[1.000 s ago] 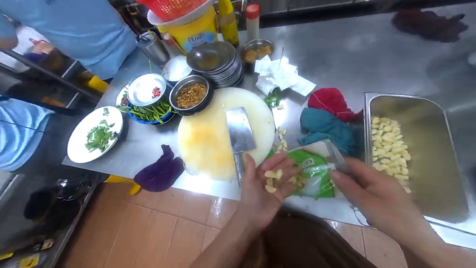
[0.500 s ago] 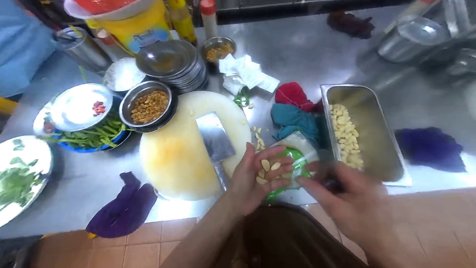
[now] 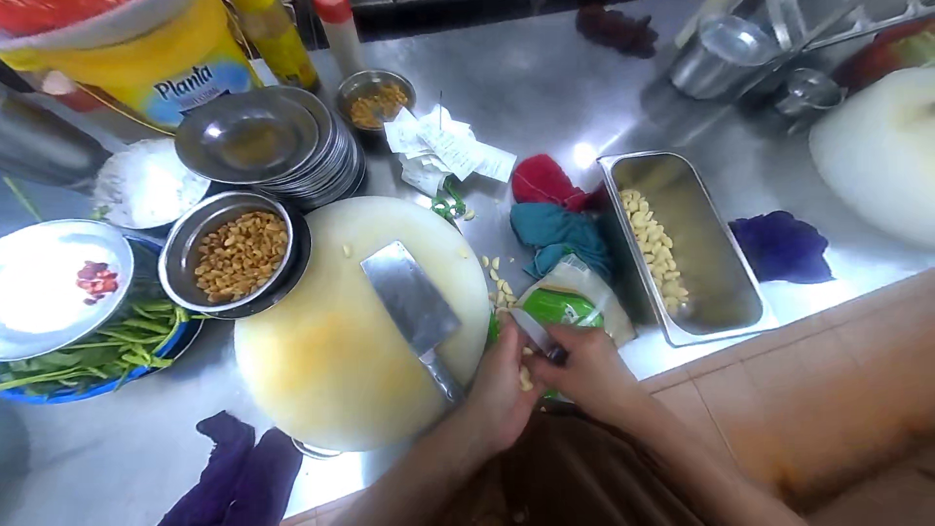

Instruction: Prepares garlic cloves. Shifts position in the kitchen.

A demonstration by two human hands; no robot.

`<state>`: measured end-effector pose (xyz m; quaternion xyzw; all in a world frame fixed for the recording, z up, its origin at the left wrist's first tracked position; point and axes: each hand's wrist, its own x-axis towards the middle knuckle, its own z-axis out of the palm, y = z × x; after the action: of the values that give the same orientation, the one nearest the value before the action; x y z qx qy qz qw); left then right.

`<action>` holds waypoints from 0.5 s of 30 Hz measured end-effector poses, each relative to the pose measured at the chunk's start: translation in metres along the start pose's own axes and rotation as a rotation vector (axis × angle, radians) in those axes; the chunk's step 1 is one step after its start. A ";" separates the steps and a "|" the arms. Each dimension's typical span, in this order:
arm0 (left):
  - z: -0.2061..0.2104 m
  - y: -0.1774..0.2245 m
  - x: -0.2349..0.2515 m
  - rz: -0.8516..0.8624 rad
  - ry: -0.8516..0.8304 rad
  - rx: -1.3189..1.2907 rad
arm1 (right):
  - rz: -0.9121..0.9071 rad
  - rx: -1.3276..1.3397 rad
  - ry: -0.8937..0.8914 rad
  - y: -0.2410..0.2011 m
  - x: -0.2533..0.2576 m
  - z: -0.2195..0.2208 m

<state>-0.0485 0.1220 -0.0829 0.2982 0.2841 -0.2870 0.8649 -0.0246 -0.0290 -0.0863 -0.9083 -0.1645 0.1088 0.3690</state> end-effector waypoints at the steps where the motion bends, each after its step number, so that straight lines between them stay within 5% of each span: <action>1: -0.001 0.003 -0.002 0.045 -0.020 0.064 | 0.018 0.131 0.050 0.000 -0.002 -0.002; 6: -0.010 0.027 0.016 0.633 0.076 0.754 | 0.021 0.549 0.372 -0.001 -0.018 -0.055; 8: -0.006 0.039 0.041 0.714 0.036 0.852 | 0.078 0.707 0.379 0.014 -0.015 -0.059; 11: 0.002 0.043 0.076 0.737 0.069 0.985 | 0.128 1.242 0.165 0.043 0.001 -0.039; 15: 0.000 0.039 0.097 0.664 0.157 1.675 | 0.098 2.013 -0.186 0.045 0.011 -0.028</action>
<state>0.0428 0.1161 -0.1328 0.9155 -0.0604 -0.1145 0.3809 0.0041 -0.0733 -0.0996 -0.1684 0.0130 0.2822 0.9444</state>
